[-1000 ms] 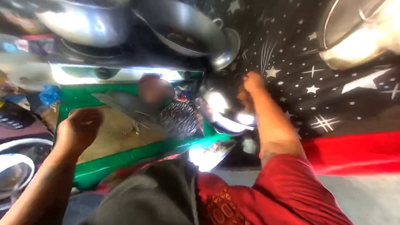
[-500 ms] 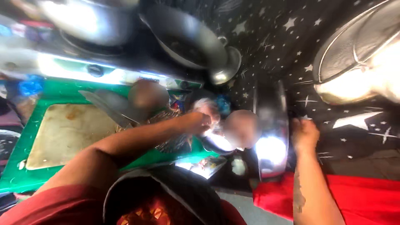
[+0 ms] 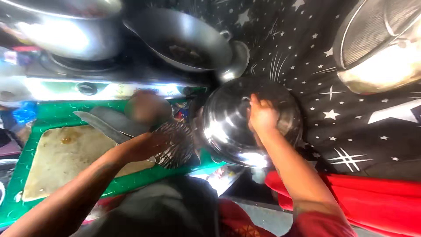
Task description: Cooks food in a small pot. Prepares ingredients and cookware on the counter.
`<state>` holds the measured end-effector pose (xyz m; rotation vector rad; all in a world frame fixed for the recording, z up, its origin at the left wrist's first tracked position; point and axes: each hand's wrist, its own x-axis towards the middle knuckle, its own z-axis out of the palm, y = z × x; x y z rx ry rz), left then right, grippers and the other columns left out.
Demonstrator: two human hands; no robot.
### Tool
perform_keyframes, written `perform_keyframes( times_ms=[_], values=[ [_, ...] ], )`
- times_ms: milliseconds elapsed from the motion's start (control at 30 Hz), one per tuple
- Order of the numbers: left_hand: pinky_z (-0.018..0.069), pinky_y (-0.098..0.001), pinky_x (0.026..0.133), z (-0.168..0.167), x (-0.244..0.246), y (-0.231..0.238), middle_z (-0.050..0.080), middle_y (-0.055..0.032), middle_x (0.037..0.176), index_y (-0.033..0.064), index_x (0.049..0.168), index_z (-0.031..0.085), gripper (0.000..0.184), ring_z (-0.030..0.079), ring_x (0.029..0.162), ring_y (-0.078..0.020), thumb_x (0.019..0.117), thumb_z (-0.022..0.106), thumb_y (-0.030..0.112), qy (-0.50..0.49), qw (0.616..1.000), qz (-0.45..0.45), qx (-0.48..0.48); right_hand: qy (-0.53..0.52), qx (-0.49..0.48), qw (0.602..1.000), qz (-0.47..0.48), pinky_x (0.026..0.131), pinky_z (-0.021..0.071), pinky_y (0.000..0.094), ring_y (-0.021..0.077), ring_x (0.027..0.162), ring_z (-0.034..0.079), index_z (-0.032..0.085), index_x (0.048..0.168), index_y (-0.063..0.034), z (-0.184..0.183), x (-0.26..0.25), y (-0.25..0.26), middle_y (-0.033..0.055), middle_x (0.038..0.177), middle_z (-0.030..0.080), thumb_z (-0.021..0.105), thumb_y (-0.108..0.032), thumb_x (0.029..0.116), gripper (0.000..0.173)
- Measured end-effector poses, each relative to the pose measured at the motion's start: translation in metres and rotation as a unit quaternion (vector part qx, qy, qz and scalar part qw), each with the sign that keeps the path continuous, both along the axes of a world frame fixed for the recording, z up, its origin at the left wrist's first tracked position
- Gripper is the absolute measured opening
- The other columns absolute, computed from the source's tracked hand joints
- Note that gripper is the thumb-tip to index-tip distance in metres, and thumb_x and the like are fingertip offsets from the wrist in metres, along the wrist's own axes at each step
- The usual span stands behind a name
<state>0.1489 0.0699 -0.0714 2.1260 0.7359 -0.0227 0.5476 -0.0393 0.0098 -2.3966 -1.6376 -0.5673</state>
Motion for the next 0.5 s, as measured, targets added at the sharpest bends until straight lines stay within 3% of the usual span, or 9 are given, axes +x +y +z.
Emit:
perform_keyframes(
  times_ms=[100,200,267,300,367,433,500],
  values=[
    [0.0548,-0.0442,0.097,0.002,-0.039,-0.003,0.071,-0.0093,0.118,0.0093,0.13,0.066,0.03,0.069,0.106,-0.0195,0.104,0.061,0.025,0.008,0.998,0.065,-0.007,0.07,-0.083,0.994,0.006,0.096,0.0534,0.0607,0.0449,0.117,0.065,0.057,0.147,-0.0085,-0.02,0.007,0.025,0.026,0.123,0.068,0.051,-0.024,0.1088,0.041],
    [0.0561,-0.049,0.089,0.005,-0.088,-0.01,0.071,-0.0111,0.115,0.0097,0.129,0.066,0.032,0.07,0.099,-0.0241,0.1037,0.06,0.028,0.005,0.99,0.14,0.022,0.204,-0.237,0.95,0.01,0.103,0.0486,0.0635,0.0429,0.118,0.065,0.063,0.14,-0.0061,0.017,0.024,0.058,0.0248,0.127,0.068,0.057,-0.037,0.1064,0.046],
    [0.0563,-0.0524,0.092,0.011,-0.119,-0.014,0.071,-0.0131,0.117,0.0088,0.132,0.065,0.035,0.071,0.103,-0.0276,0.1035,0.06,0.028,0.021,0.977,0.208,0.031,0.271,-0.298,0.915,-0.013,0.084,0.0561,0.0576,0.0386,0.091,0.07,0.068,0.124,0.0008,0.043,0.044,0.098,0.0239,0.106,0.072,0.057,-0.041,0.1062,0.047],
    [0.0539,-0.055,0.096,0.02,-0.128,-0.016,0.07,-0.0169,0.121,0.0061,0.135,0.062,0.035,0.069,0.108,-0.0316,0.1042,0.06,0.023,0.027,0.967,0.252,0.021,0.306,-0.291,0.906,-0.027,0.078,0.0566,0.0548,0.036,0.084,0.07,0.067,0.123,0.0021,0.054,0.055,0.123,0.0229,0.101,0.072,0.057,-0.04,0.1063,0.047],
    [0.0513,-0.0555,0.098,0.021,-0.152,-0.023,0.067,-0.0232,0.123,-0.0011,0.136,0.059,0.035,0.068,0.11,-0.0348,0.1034,0.059,0.012,-0.011,0.936,0.352,0.017,0.383,-0.202,0.899,-0.062,0.077,0.0562,0.0491,0.0316,0.084,0.069,0.061,0.134,-0.0006,0.063,0.084,0.176,0.0216,0.106,0.071,0.056,-0.037,0.1073,0.045],
    [0.0571,-0.0429,0.088,-0.008,-0.194,-0.028,0.068,-0.0226,0.114,-0.0075,0.131,0.058,0.035,0.069,0.097,-0.0249,0.0996,0.058,0.009,-0.109,0.904,0.409,0.07,0.433,-0.101,0.888,-0.114,0.082,0.0544,0.0474,0.0317,0.094,0.067,0.052,0.144,-0.0025,0.05,0.12,0.225,0.0241,0.12,0.067,0.052,-0.038,0.1087,0.051],
    [0.0584,-0.0307,0.083,-0.019,-0.23,-0.043,0.069,-0.0228,0.11,-0.0125,0.126,0.058,0.032,0.07,0.093,-0.0179,0.0986,0.057,0.004,-0.178,0.872,0.442,0.115,0.474,-0.027,0.863,-0.172,0.089,0.0514,0.0464,0.0312,0.102,0.062,0.046,0.148,-0.0017,0.023,0.156,0.258,0.025,0.131,0.059,0.051,-0.039,0.1083,0.055]
  ],
)
